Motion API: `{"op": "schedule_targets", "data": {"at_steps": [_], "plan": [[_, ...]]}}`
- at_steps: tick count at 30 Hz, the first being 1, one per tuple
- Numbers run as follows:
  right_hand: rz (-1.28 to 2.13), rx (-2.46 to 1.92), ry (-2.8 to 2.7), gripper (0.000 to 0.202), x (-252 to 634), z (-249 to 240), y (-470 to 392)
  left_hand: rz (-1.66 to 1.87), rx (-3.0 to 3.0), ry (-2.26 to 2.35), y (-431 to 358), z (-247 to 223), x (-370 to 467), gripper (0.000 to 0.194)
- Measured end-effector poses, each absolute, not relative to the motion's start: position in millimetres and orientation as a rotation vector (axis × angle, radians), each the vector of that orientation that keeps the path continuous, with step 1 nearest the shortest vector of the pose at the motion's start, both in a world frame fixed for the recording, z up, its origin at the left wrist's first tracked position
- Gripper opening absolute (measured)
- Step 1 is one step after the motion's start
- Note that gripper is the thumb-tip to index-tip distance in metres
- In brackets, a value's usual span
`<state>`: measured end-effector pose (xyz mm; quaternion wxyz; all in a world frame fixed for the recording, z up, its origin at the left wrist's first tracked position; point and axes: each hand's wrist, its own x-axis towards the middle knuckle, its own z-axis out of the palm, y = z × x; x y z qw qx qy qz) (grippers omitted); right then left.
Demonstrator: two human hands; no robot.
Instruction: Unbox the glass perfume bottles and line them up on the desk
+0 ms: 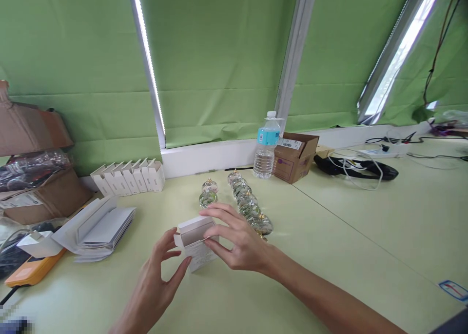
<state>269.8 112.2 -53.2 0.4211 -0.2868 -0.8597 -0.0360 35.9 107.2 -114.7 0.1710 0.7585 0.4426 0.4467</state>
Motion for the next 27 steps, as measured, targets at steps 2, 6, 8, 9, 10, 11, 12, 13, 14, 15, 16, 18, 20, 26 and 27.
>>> {"op": "schedule_targets", "data": {"at_steps": [2,6,8,9,10,11,12,13,14,15,16,18,20,26,27], "plan": [[-0.077,-0.722,-2.150,0.015,269.3,-52.8,111.4,1.249,2.104,1.238,107.6,-118.1,36.7,0.064],[-0.021,-0.737,-2.107,0.034,270.7,-52.6,111.8,1.053,2.010,1.227,110.6,-120.8,42.4,0.059],[-0.012,-0.767,-2.038,0.034,272.0,-53.2,113.1,0.935,1.990,1.182,113.7,-119.8,45.0,0.043],[-0.004,-0.790,-1.998,0.033,272.5,-53.6,113.8,0.894,1.980,1.169,115.9,-119.2,45.3,0.037],[0.013,-0.821,-1.959,0.032,272.8,-53.9,114.6,0.870,1.968,1.170,118.6,-118.9,44.7,0.033],[0.037,-0.856,-1.919,0.031,273.0,-54.2,115.4,0.866,1.955,1.185,121.9,-118.8,42.9,0.032],[0.068,-0.893,-1.878,0.031,273.0,-54.7,116.3,0.875,1.938,1.209,125.8,-119.2,40.1,0.034],[0.103,-0.934,-1.840,0.030,272.9,-55.3,117.3,0.894,1.918,1.242,130.2,-120.0,36.2,0.036],[0.136,-0.977,-1.809,0.028,272.8,-56.4,118.4,0.918,1.896,1.281,135.0,-121.2,31.5,0.038],[0.161,-1.023,-1.789,0.024,272.8,-57.9,119.7,0.949,1.870,1.325,140.0,-122.6,26.2,0.041],[0.181,-1.074,-1.794,0.022,272.9,-60.2,121.2,0.981,1.841,1.373,145.0,-124.0,20.8,0.043],[0.227,-1.199,-1.889,0.031,273.0,-67.0,124.1,1.030,1.791,1.461,153.8,-126.6,10.8,0.048],[0.320,-1.319,-2.076,0.044,272.8,-76.6,126.5,1.058,1.764,1.509,160.0,-128.2,3.5,0.050],[0.401,-1.471,-2.451,0.041,267.0,-101.4,125.3,1.036,1.834,1.569,167.5,-134.1,-3.8,0.049],[0.365,-1.482,-2.463,0.041,265.7,-103.1,124.6,1.030,1.853,1.578,168.8,-135.8,-4.4,0.048]]}}
